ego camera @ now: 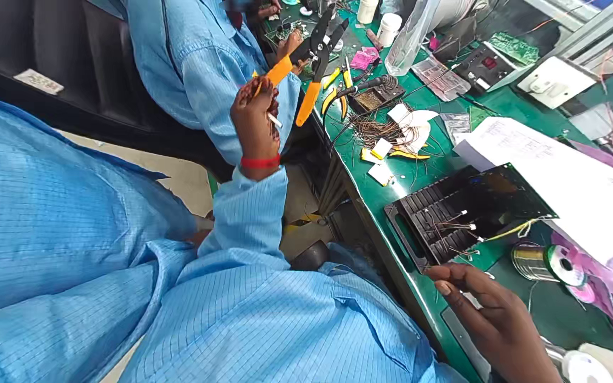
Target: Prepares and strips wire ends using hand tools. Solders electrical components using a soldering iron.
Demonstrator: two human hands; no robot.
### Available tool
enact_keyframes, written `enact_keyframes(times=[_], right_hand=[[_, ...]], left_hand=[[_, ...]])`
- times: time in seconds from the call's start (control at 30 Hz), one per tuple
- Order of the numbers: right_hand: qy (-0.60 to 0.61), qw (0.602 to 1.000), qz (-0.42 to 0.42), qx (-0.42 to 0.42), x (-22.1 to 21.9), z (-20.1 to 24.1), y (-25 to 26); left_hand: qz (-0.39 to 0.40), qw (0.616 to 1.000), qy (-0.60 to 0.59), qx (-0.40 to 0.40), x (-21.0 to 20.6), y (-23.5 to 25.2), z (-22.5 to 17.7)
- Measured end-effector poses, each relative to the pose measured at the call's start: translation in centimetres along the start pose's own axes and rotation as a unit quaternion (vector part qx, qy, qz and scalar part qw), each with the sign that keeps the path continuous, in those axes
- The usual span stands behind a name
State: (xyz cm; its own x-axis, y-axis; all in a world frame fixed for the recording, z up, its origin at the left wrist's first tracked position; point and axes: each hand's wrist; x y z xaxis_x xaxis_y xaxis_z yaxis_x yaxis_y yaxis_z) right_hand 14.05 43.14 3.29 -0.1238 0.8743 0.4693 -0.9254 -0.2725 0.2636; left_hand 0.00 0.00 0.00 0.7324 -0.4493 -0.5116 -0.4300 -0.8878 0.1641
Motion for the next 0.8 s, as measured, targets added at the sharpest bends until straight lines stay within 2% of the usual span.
enact_keyframes(times=[0.1,0.23,0.33,0.43,0.5,0.57,0.6,0.67,0.7,0.8], right_hand=[[0.102,0.994,-0.040,-0.011,-1.2,0.9,0.4],[0.158,0.985,-0.060,-0.023,-3.9,2.5,0.4],[0.182,0.979,-0.068,-0.058,-5.1,3.2,0.1],[0.292,0.934,-0.128,-0.163,-5.3,3.0,-0.4],[0.368,0.883,-0.168,-0.237,-4.9,2.6,-0.8],[0.391,0.852,-0.199,-0.287,-4.1,2.0,-1.2],[0.398,0.841,-0.212,-0.300,-3.8,1.9,-1.5],[0.429,0.826,-0.218,-0.295,-3.0,1.5,-2.0],[0.450,0.816,-0.221,-0.288,-2.4,1.1,-2.1],[0.470,0.785,-0.248,-0.318,0.0,-0.4,-3.1]], left_hand=[[0.095,0.995,-0.029,-0.020,2.9,-6.7,-2.4],[0.144,0.982,0.013,0.118,1.0,-16.9,-7.5],[0.203,0.965,0.009,0.165,0.2,-22.3,-7.1],[0.281,0.946,-0.013,0.160,0.6,-26.9,-5.8],[0.341,0.932,-0.022,0.119,1.0,-29.1,-5.2],[0.414,0.908,0.004,0.063,1.0,-30.4,-5.1],[0.451,0.890,0.029,0.060,1.0,-30.8,-5.4],[0.515,0.844,0.098,0.110,1.0,-31.3,-6.3],[0.534,0.819,0.125,0.167,0.8,-31.3,-6.8],[0.534,0.763,0.152,0.331,0.5,-30.7,-7.2]])
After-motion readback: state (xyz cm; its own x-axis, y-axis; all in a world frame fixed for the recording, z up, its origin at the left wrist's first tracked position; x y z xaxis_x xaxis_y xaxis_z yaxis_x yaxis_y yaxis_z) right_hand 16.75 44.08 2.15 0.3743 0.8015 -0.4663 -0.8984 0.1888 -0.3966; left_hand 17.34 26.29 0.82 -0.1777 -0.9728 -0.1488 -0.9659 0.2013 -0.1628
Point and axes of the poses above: each hand's wrist, its own y-axis towards the middle knuckle, its own x-axis out of the back of the hand, z = x × y, and after that the axes turned 13 degrees about -z, right-handed
